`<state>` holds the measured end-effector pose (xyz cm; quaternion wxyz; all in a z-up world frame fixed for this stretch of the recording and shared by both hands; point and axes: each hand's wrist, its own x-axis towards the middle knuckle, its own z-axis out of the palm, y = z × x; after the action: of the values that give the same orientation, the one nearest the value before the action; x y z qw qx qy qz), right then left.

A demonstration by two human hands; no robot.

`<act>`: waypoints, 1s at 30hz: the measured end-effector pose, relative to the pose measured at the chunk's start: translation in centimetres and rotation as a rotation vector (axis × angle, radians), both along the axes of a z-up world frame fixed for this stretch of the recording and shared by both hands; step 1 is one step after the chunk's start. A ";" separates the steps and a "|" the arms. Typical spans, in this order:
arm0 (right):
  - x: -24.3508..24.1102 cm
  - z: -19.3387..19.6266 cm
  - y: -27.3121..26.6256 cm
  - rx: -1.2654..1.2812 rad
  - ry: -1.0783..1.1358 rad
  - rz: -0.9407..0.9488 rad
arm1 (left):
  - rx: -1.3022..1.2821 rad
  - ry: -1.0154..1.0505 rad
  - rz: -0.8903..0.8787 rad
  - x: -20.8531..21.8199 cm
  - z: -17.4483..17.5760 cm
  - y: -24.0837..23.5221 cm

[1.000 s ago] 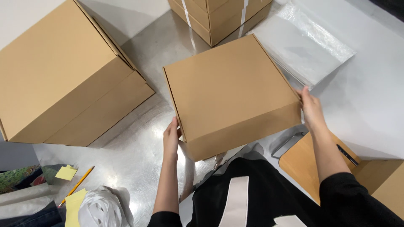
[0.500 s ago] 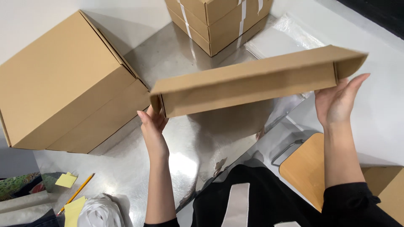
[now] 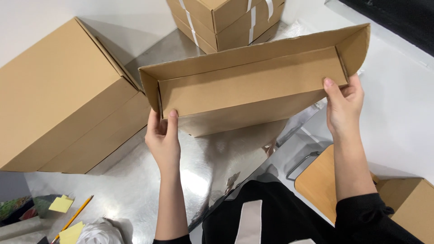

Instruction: The person places a plastic-wrapped item into a cardboard box, closes the box, and ties it with a white ribbon. They then open another box, remove a folded red garment, and hang it on a metal hanger on a clothing rack.

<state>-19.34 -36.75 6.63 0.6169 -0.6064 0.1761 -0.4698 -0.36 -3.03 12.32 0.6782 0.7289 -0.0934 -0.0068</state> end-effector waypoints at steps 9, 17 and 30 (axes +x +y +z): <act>-0.2 1.5 1.0 -0.024 0.123 -0.077 | -0.039 -0.059 -0.030 0.6 -1.2 0.0; -0.3 1.4 0.9 -0.042 0.160 -0.092 | -0.036 -0.059 -0.019 0.5 -1.5 0.1; -0.3 2.0 1.2 -0.116 0.137 -0.049 | -0.122 -0.058 -0.052 0.2 -1.3 -0.1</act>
<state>-19.67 -35.57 8.64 0.5555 -0.6675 0.2051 -0.4514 -0.13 -3.15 11.00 0.7180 0.6834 -0.1321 0.0023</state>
